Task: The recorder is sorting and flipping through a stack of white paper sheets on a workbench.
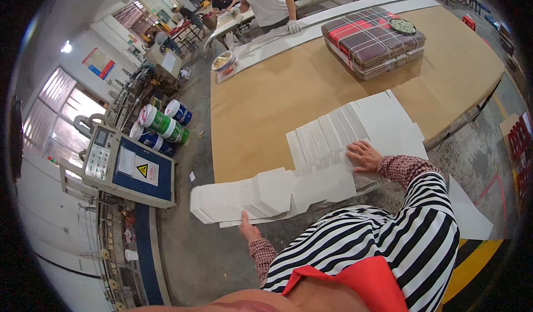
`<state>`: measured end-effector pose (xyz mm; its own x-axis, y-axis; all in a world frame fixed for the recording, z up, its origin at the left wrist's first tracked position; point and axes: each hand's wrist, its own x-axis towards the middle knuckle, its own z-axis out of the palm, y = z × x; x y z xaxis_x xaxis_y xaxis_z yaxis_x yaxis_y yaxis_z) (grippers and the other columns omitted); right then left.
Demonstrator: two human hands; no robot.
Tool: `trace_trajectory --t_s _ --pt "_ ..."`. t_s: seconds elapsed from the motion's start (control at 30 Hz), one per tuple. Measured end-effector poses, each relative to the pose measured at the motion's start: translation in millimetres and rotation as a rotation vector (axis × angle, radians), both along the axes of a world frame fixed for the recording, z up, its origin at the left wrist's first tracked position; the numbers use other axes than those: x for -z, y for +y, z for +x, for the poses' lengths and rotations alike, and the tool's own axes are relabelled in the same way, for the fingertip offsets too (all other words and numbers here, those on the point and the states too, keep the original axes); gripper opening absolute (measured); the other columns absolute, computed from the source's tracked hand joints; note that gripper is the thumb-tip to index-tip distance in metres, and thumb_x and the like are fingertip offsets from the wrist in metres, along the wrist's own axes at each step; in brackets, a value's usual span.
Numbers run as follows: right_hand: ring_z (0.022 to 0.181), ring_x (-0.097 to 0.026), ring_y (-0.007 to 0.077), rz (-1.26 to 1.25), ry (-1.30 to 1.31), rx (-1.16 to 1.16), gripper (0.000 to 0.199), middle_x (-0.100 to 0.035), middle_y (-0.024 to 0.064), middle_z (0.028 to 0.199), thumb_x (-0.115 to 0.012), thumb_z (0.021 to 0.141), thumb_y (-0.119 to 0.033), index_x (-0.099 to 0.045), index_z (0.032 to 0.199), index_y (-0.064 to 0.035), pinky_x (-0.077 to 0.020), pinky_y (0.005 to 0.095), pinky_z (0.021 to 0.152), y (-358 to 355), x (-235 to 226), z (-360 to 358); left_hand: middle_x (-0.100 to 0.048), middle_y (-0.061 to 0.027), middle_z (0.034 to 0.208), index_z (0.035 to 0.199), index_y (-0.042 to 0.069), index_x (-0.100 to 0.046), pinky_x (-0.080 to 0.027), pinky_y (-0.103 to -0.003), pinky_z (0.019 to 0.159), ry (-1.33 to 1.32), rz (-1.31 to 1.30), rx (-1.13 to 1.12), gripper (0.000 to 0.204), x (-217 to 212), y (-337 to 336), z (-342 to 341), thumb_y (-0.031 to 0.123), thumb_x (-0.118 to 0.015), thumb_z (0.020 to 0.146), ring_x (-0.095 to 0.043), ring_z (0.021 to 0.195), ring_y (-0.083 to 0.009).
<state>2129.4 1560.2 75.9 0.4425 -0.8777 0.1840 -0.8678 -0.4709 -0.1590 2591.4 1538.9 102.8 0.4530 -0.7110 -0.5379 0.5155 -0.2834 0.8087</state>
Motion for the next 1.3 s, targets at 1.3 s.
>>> trace_trajectory --t_s 1.3 --pt "0.120 -0.026 0.0351 0.051 -0.007 0.005 0.071 -0.031 0.0200 0.128 -0.035 0.077 -0.059 -0.038 0.122 -0.0046 -0.0161 0.0472 0.101 1.0 3.7 -8.8 -0.053 -0.0118 0.108 0.110 -0.004 -0.049 -0.040 -0.031 0.084 0.082 -0.071 -0.004 0.038 55.3 -8.6 48.4 0.020 -0.057 0.082 -0.051 0.099 -0.0208"
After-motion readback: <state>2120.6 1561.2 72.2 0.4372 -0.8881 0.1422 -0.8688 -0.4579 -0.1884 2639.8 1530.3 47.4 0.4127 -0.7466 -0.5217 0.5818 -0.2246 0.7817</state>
